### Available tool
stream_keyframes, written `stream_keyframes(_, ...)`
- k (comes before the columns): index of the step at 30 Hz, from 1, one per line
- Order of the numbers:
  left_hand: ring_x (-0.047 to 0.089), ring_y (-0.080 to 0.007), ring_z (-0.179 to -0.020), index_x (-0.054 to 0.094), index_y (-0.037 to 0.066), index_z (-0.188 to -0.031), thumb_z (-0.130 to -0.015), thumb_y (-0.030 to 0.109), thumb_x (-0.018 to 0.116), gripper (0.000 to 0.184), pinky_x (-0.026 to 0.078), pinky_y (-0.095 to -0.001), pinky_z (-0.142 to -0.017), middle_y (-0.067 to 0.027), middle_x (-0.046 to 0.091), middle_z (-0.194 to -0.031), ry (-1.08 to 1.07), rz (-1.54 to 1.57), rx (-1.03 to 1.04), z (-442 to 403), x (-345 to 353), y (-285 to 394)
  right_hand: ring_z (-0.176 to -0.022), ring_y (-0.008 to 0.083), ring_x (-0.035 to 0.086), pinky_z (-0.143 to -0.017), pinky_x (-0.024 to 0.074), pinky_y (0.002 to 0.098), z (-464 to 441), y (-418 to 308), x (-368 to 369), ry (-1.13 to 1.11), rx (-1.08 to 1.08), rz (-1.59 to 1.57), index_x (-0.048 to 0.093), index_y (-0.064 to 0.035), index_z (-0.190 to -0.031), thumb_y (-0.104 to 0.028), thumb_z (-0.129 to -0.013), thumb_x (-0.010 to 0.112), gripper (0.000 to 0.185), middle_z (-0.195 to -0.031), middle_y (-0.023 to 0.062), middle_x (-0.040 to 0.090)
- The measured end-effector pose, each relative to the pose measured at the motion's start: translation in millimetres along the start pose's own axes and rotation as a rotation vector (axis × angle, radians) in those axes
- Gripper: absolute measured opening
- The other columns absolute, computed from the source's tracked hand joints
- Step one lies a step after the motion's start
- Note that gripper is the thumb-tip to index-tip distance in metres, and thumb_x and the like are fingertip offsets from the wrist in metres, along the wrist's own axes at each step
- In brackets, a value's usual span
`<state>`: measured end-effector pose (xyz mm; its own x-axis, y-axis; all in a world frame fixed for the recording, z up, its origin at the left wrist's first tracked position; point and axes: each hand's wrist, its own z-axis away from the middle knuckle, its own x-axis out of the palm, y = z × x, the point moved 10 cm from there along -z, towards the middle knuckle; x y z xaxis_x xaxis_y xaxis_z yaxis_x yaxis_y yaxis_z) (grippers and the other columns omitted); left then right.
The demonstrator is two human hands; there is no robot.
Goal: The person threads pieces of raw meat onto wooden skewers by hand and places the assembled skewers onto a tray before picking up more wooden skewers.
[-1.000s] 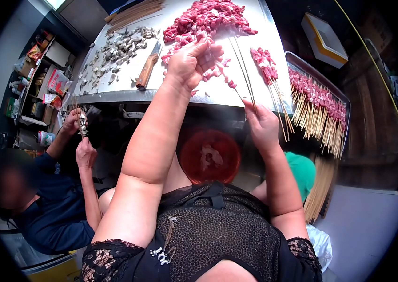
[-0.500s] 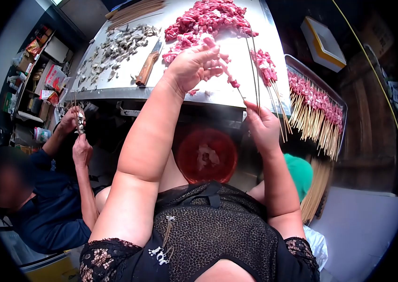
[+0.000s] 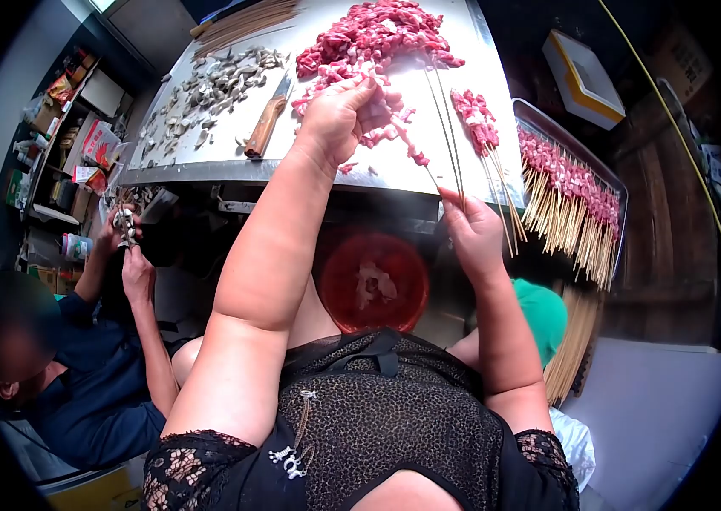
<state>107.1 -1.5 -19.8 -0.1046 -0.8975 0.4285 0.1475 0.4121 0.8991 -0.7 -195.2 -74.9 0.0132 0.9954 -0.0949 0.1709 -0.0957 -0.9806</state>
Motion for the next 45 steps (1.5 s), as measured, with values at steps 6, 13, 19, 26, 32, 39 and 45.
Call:
stream_keyframes(6, 0.065, -0.0219, -0.087, 0.054, -0.003, -0.104, -0.094, 0.022, 0.047, 0.027, 0.056, -0.0323, -0.075, -0.0183, 0.064, -0.098, -0.039, -0.111, 0.034, 0.5, 1.6, 11.2, -0.061, 0.0109, 0.054, -0.059, 0.0437, 0.0237, -6.1, -34.3, -13.0, 0.000, -0.216, 0.337, 0.065, -0.0015, -0.100, -0.006, -0.084, 0.059, 0.018, -0.069, 0.0083, 0.060)
stream_keyframes(13, 0.062, -0.0292, -0.095, 0.051, -0.006, -0.106, -0.095, 0.038, 0.040, 0.047, 0.053, -0.0381, -0.082, -0.0224, 0.059, -0.107, -0.039, 0.108, -0.028, -1.6, 6.9, -4.5, -0.062, 0.0102, 0.053, -0.059, 0.0429, 0.0230, -9.4, -21.1, -13.7, 0.014, -0.136, 0.196, 0.065, -0.0007, -0.101, -0.006, -0.084, 0.059, 0.018, -0.068, 0.0065, 0.057)
stream_keyframes(19, 0.063, -0.0241, -0.093, 0.052, 0.002, -0.108, -0.095, 0.023, 0.045, 0.026, 0.056, -0.0367, -0.072, -0.0168, 0.063, -0.102, -0.005, 0.068, -0.005, -0.2, 8.0, -7.2, -0.062, 0.0095, 0.053, -0.059, 0.0429, 0.0224, -7.8, -24.9, -12.0, 0.022, -0.146, 0.193, 0.065, -0.0004, -0.101, -0.005, -0.084, 0.059, 0.018, -0.068, 0.0058, 0.058)
stream_keyframes(26, 0.063, -0.0239, -0.093, 0.054, 0.003, -0.106, -0.095, 0.020, 0.045, 0.022, 0.056, -0.0372, -0.073, -0.0154, 0.064, -0.097, 0.008, -0.006, 0.039, 1.1, 6.3, 0.3, -0.062, 0.0094, 0.054, -0.060, 0.0436, 0.0230, -5.9, -26.4, -10.0, 0.009, -0.165, 0.216, 0.065, -0.0004, -0.100, -0.006, -0.085, 0.059, 0.017, -0.070, 0.0069, 0.060)
stream_keyframes(32, 0.064, -0.0241, -0.090, 0.054, 0.002, -0.105, -0.095, 0.016, 0.043, 0.020, 0.055, -0.0359, -0.077, -0.0163, 0.064, -0.096, -0.019, 0.044, 0.019, 3.0, 8.3, 0.1, -0.062, 0.0079, 0.053, -0.059, 0.0440, 0.0221, -2.2, -28.9, 0.4, 0.015, -0.172, 0.239, 0.065, -0.0007, -0.100, -0.007, -0.085, 0.059, 0.017, -0.071, 0.0059, 0.060)
stream_keyframes(39, 0.065, -0.0237, -0.088, 0.053, 0.000, -0.105, -0.095, 0.013, 0.041, 0.020, 0.054, -0.0351, -0.078, -0.0185, 0.064, -0.098, -0.095, 0.026, 0.012, 8.6, 17.3, 5.8, -0.056, 0.0032, 0.047, -0.050, 0.0369, 0.0167, -2.8, -2.9, 11.8, -0.073, 0.101, -0.091, 0.064, -0.0004, -0.103, -0.009, -0.087, 0.058, 0.019, -0.069, -0.0016, 0.056)
stream_keyframes(45, 0.065, -0.0251, -0.082, 0.050, -0.001, -0.107, -0.095, 0.013, 0.041, 0.021, 0.053, -0.0350, -0.077, -0.0224, 0.062, -0.099, -0.222, 0.095, 0.002, 8.9, 26.5, 1.5, -0.049, -0.0004, 0.038, -0.042, 0.0272, 0.0135, 3.4, 11.5, 31.1, -0.222, 0.355, -0.471, 0.060, -0.0010, -0.110, -0.010, -0.089, 0.055, 0.023, -0.068, -0.0045, 0.051)
